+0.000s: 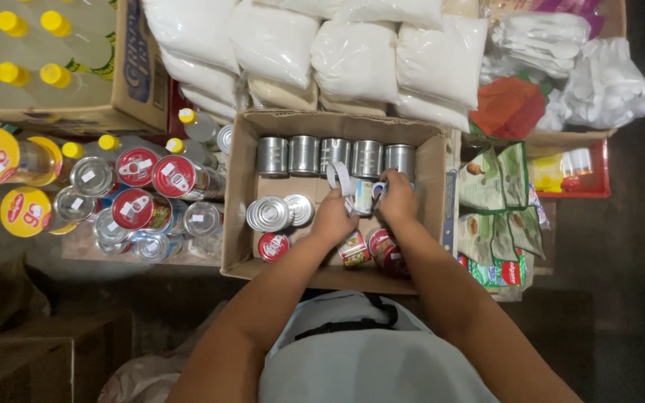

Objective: Labeling the tops of canned goods with price or date stickers and writing on them with a marker.

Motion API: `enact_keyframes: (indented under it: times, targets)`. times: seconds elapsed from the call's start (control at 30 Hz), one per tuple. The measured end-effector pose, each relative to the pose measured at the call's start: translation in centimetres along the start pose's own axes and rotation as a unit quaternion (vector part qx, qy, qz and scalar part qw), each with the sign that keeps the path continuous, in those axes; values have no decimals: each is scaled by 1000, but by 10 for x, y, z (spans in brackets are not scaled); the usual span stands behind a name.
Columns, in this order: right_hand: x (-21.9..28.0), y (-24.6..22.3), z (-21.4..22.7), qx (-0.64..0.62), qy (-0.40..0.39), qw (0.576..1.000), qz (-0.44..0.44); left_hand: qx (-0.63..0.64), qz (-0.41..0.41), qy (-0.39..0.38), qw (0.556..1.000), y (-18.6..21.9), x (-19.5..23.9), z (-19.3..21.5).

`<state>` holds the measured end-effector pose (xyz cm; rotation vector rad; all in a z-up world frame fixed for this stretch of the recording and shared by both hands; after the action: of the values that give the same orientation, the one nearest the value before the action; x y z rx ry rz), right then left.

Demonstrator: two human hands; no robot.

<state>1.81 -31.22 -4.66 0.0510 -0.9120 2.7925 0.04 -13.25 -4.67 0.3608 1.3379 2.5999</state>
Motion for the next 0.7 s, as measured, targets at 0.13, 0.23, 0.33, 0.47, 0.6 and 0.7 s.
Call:
enact_keyframes:
  times: [0.13, 0.23, 0.33, 0.47, 0.6, 0.7]
  targets:
    - [3, 3, -11, 58, -36, 998, 3, -12, 8, -38, 999, -2, 9, -2]
    - [5, 18, -24, 71, -24, 997, 21, 27, 21, -10, 999, -12, 9, 1]
    - [8, 20, -17, 38, 13, 999, 24, 35, 109, -14, 993, -31, 8, 0]
    - [5, 17, -11, 59, 8, 998, 30, 158, 108, -30, 981, -37, 13, -8]
    - [0, 37, -23, 39, 38, 996, 64, 259, 34, -50, 964, 5, 25, 6]
    - [-2, 29, 4, -82, 80, 993, 33, 256, 42, -37, 965, 32, 22, 32]
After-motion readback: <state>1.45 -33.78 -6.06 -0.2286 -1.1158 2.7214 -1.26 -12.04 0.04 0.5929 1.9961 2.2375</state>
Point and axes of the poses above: each hand's wrist, its own x-axis away from the middle knuckle, its own z-axis out of the back of the hand, y = z × x, the point moved 4 cm from there along -x, towards the middle knuckle, and after that the axes turned 3 degrees about -y, right-handed, at the moved point
